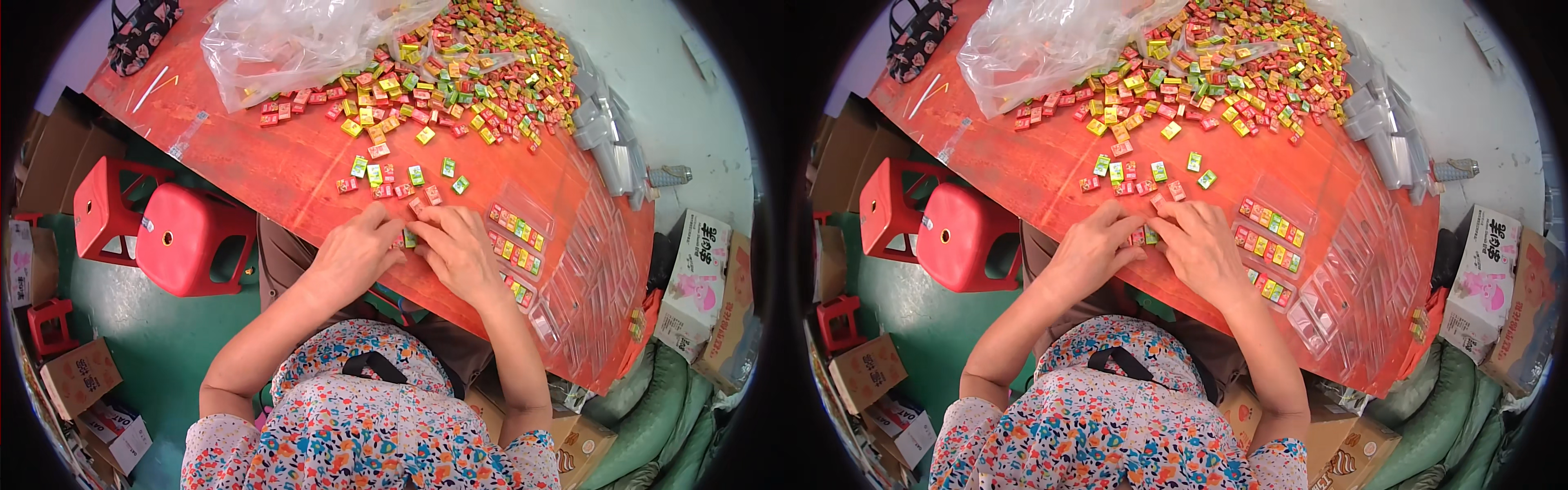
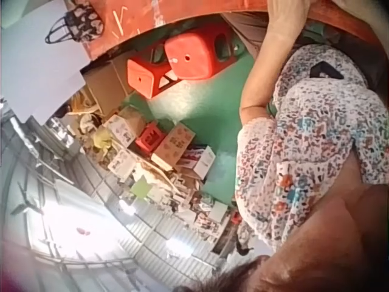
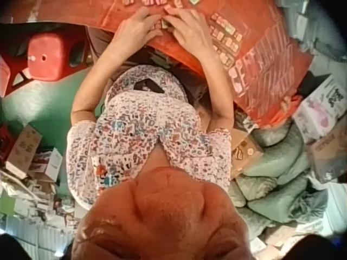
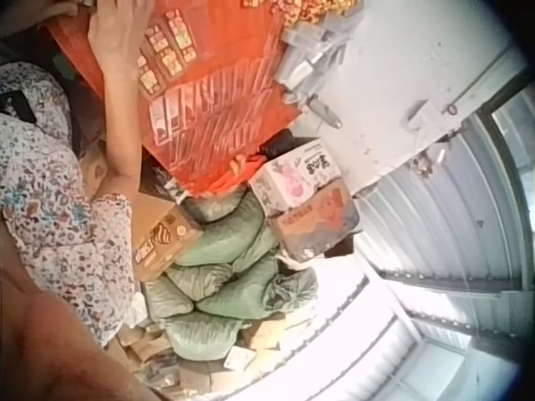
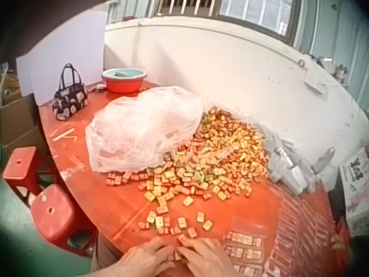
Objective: Packing small colorful candies into plastic compartment trays on a table.
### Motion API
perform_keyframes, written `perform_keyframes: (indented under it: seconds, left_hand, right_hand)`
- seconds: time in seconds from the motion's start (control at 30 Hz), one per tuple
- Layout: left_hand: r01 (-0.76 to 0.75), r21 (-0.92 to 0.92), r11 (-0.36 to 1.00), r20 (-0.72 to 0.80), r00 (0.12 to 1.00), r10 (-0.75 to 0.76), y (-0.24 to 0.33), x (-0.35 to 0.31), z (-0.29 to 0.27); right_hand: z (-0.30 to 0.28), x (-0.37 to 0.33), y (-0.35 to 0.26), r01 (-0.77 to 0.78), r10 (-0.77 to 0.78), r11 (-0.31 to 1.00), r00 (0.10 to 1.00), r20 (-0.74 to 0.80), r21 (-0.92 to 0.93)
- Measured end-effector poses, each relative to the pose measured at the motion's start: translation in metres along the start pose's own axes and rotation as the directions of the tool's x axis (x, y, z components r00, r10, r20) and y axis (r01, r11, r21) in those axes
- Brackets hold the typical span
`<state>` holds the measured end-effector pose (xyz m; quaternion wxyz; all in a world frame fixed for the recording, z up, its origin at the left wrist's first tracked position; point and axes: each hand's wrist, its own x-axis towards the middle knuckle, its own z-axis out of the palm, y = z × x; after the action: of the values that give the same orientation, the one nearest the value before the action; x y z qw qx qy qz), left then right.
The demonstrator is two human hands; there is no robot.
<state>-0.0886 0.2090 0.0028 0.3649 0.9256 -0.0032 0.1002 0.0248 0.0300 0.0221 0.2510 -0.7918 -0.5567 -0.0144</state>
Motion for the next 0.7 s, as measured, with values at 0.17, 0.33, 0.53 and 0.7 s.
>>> perform_keyframes:
  seconds: [0.17, 0.33, 0.53, 0.7]
  left_hand:
    - [0.026, 0.010, 1.000, -0.150, 0.988, -0.024, -0.004, 0.020, -0.018]
    - [-0.019, 0.246, 0.969, -0.167, 0.984, 0.062, -0.020, 0.051, -0.027]
    - [-0.020, 0.349, 0.937, -0.083, 0.995, 0.053, -0.024, 0.054, -0.030]
    - [-0.154, 0.242, 0.958, -0.161, 0.967, 0.196, -0.005, 0.051, -0.013]
  right_hand:
    - [-0.018, -0.002, 0.017, -0.144, 0.151, 0.986, 0.984, -0.094, 0.079]
    - [-0.017, 0.020, 0.027, -0.155, 0.157, 0.987, 0.985, -0.071, 0.033]
    - [-0.003, 0.026, 0.038, 0.004, -0.007, 0.990, 1.000, -0.025, -0.140]
    - [-0.002, 0.022, 0.039, -0.022, 0.018, 0.998, 0.999, -0.046, -0.067]
